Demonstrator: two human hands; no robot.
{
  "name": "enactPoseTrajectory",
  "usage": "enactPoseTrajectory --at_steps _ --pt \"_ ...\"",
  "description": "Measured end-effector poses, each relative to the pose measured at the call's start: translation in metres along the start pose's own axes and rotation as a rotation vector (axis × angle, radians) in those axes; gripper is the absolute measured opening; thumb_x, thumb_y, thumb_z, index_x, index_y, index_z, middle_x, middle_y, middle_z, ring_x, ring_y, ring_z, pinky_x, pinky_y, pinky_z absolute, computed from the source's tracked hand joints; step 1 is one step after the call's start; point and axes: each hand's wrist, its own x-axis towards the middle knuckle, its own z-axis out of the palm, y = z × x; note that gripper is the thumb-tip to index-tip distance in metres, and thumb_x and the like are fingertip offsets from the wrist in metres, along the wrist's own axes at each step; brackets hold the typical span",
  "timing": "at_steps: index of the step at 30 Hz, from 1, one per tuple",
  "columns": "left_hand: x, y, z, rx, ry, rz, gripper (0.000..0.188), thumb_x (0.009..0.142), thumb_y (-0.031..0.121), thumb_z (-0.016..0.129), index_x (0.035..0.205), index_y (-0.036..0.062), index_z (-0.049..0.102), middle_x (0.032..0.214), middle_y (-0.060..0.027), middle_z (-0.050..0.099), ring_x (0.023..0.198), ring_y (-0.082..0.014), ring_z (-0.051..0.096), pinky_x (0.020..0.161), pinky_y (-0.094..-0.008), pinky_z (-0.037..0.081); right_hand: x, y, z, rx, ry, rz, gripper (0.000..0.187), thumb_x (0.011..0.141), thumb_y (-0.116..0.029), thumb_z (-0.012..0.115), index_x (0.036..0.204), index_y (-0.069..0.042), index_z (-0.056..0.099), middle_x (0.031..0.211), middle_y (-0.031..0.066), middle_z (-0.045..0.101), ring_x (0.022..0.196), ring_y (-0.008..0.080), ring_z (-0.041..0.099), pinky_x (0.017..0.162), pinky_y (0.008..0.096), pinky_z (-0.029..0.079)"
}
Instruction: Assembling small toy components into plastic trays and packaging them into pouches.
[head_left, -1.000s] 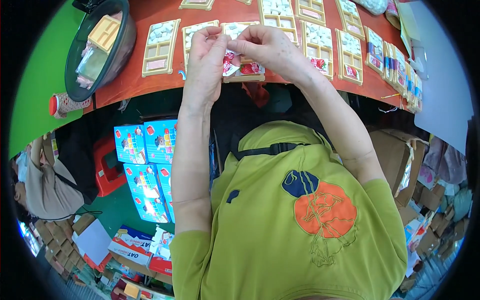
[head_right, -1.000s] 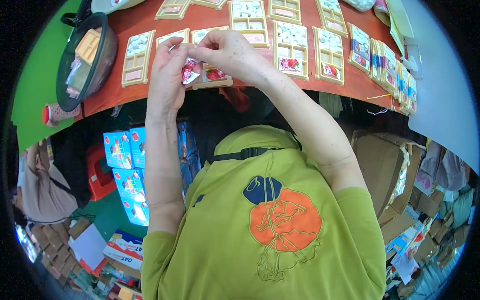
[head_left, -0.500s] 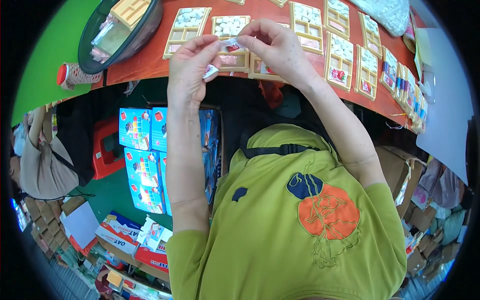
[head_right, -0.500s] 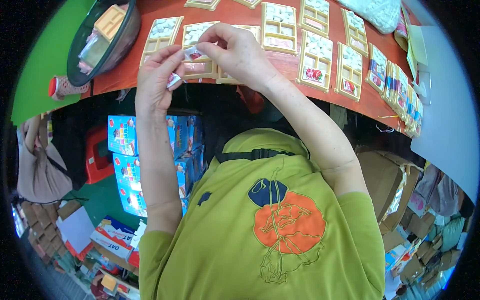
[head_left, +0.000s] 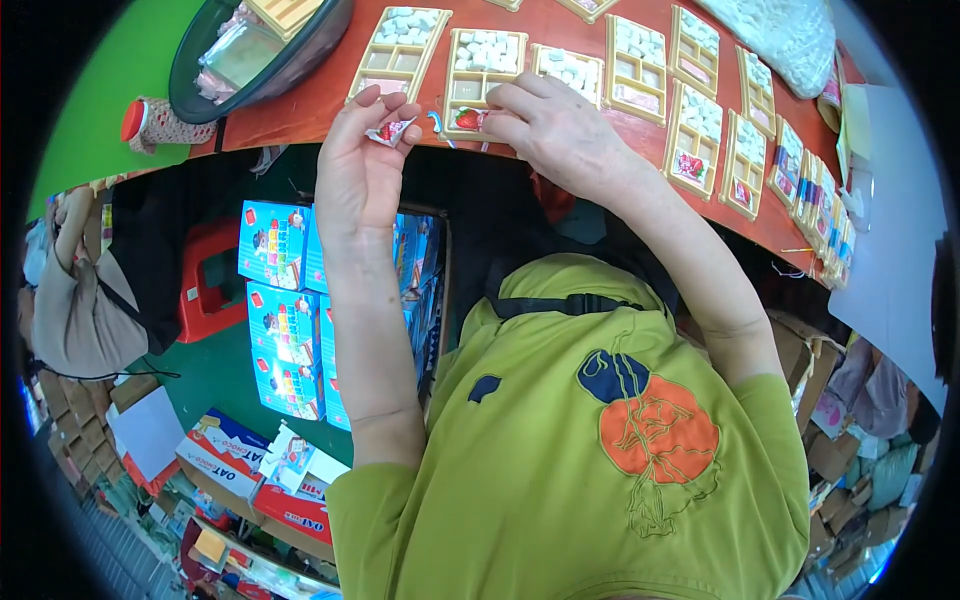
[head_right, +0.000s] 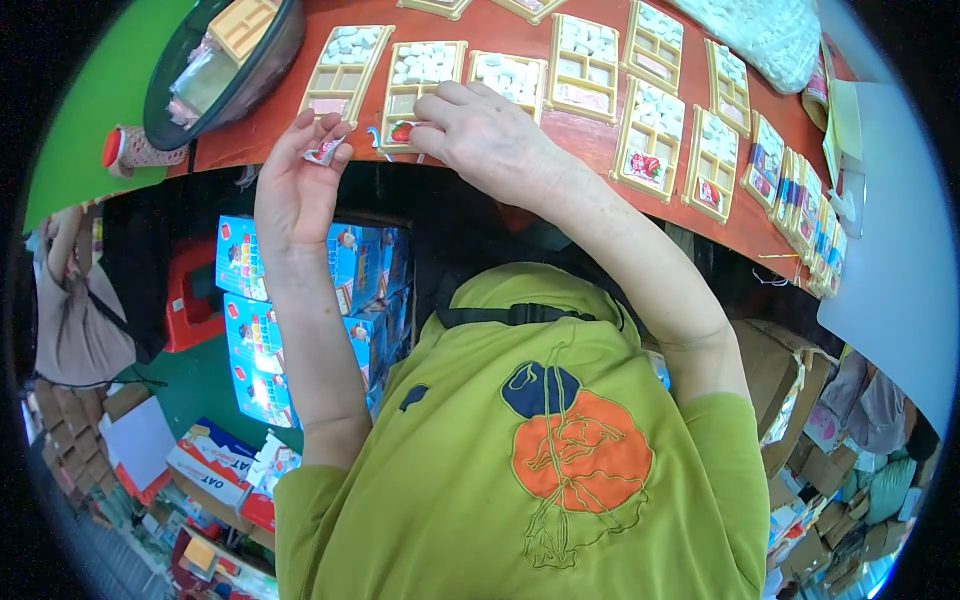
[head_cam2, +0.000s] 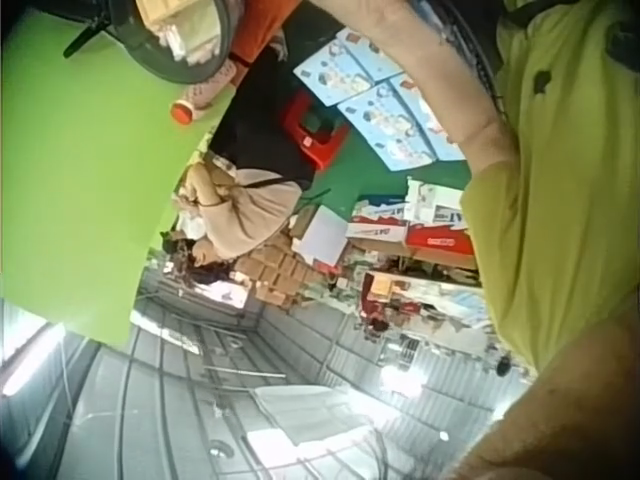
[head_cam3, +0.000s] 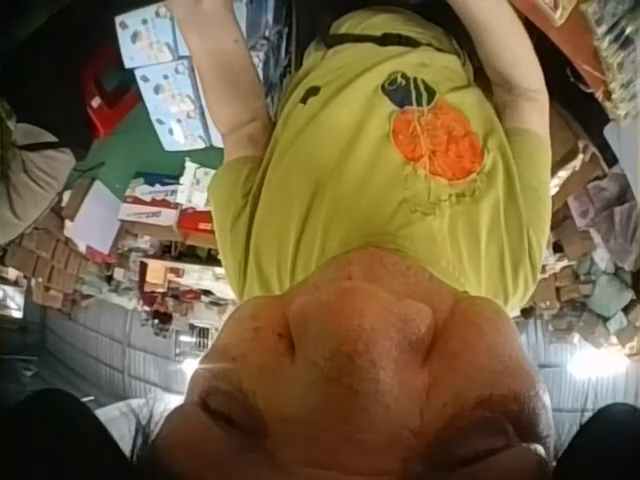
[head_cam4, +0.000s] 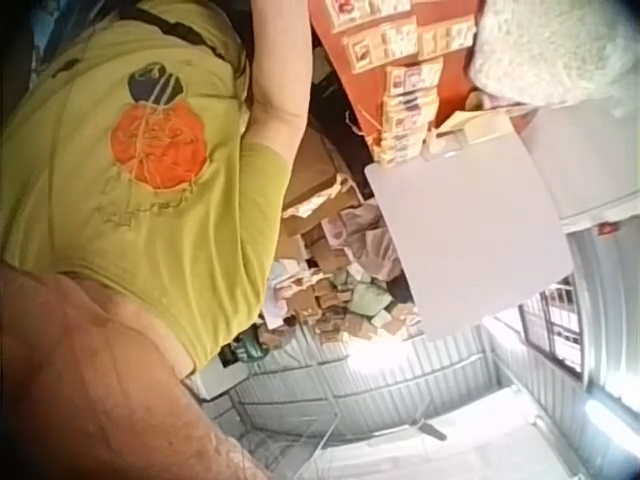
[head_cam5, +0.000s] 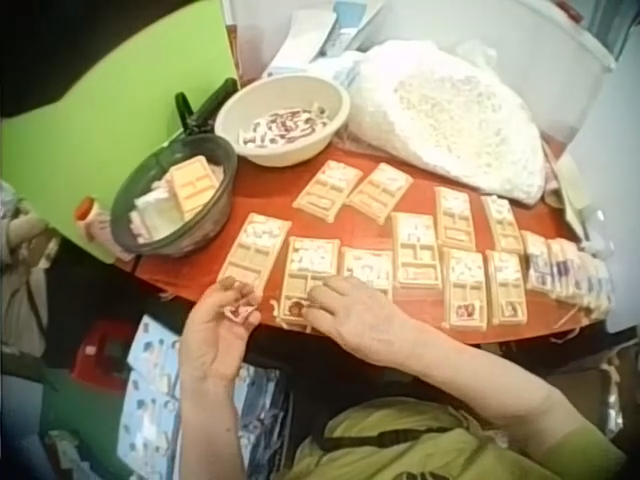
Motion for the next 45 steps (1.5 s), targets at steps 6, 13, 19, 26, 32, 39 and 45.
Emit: enactPoseTrajectory --at_steps 6,13,19,26,32,39,45 --pt "-0.008 -0.003 0.002 0.105 -0.048 0.045 0.033 0.086 -0.006 0.056 0.118 -0.0009 0.052 0.111 -0.0152 0.062 0.102 -0.0278 0.063 0.085 -0.0381 0.052 0.009 -0.012 -0.003 -0.062 -0.079 0.062 0.028 0.080 -0.008 0.064 0.108 -0.008 0.067 0.110 0.0084 0.059 0.104 0.0267 0.059 0.090 0.0389 0.049" --pt "-0.009 0.006 -0.004 0.101 -0.098 0.122 0.035 0.083 -0.011 0.053 0.117 -0.0021 0.051 0.111 -0.0154 0.061 0.108 -0.0268 0.063 0.094 -0.0386 0.052 0.017 -0.016 -0.002 -0.039 -0.242 0.192 0.028 0.086 -0.007 0.061 0.113 -0.008 0.067 0.113 0.0094 0.059 0.110 0.0273 0.058 0.093 0.0401 0.049" --pt "-0.006 0.003 -0.002 0.156 -0.234 0.077 0.032 0.086 -0.011 0.053 0.117 -0.0025 0.050 0.110 -0.0145 0.061 0.108 -0.0235 0.062 0.094 -0.0363 0.053 0.049 -0.027 0.003 0.384 0.151 0.199 0.025 0.088 -0.010 0.067 0.112 -0.003 0.065 0.107 0.0132 0.060 0.098 0.0318 0.063 0.082 0.0402 0.054" --pt "-0.005 0.004 0.007 0.234 -0.077 0.229 0.032 0.089 -0.004 0.066 0.118 -0.0032 0.052 0.110 -0.0163 0.066 0.093 -0.0195 0.069 0.080 -0.0306 0.059 0.063 -0.018 0.017 0.521 0.159 0.254 0.023 0.092 -0.013 0.066 0.111 0.000 0.064 0.102 0.0124 0.061 0.086 0.0244 0.066 0.073 0.0329 0.054" --pt "0.000 0.007 0.002 0.220 0.049 0.226 0.027 0.089 0.004 0.070 0.113 -0.0020 0.059 0.099 -0.0127 0.071 0.088 -0.0158 0.070 0.063 -0.0231 0.054 0.069 -0.020 0.009 0.944 -0.005 0.654 0.024 0.096 -0.021 0.066 0.107 0.001 0.064 0.083 0.0014 0.061 0.069 0.0059 0.057 0.062 0.0225 0.048" --pt "0.004 0.010 0.005 0.213 0.032 0.231 0.027 0.092 0.008 0.069 0.115 -0.0025 0.059 0.100 -0.0131 0.071 0.079 -0.0150 0.070 0.057 -0.0208 0.048 0.074 -0.013 0.015 1.147 -0.036 0.826 0.027 0.096 -0.025 0.067 0.102 0.001 0.066 0.080 0.0018 0.064 0.066 0.0053 0.056 0.062 0.0240 0.049" --pt "0.006 0.011 -0.015 0.315 0.286 0.505 0.021 0.096 0.009 0.063 0.112 -0.0041 0.059 0.098 -0.0132 0.071 0.081 -0.0148 0.070 0.060 -0.0203 0.049 0.085 -0.003 0.036 0.470 0.160 0.431 0.017 0.094 -0.019 0.065 0.098 -0.002 0.066 0.085 0.0086 0.067 0.072 0.0180 0.065 0.067 0.0314 0.053"
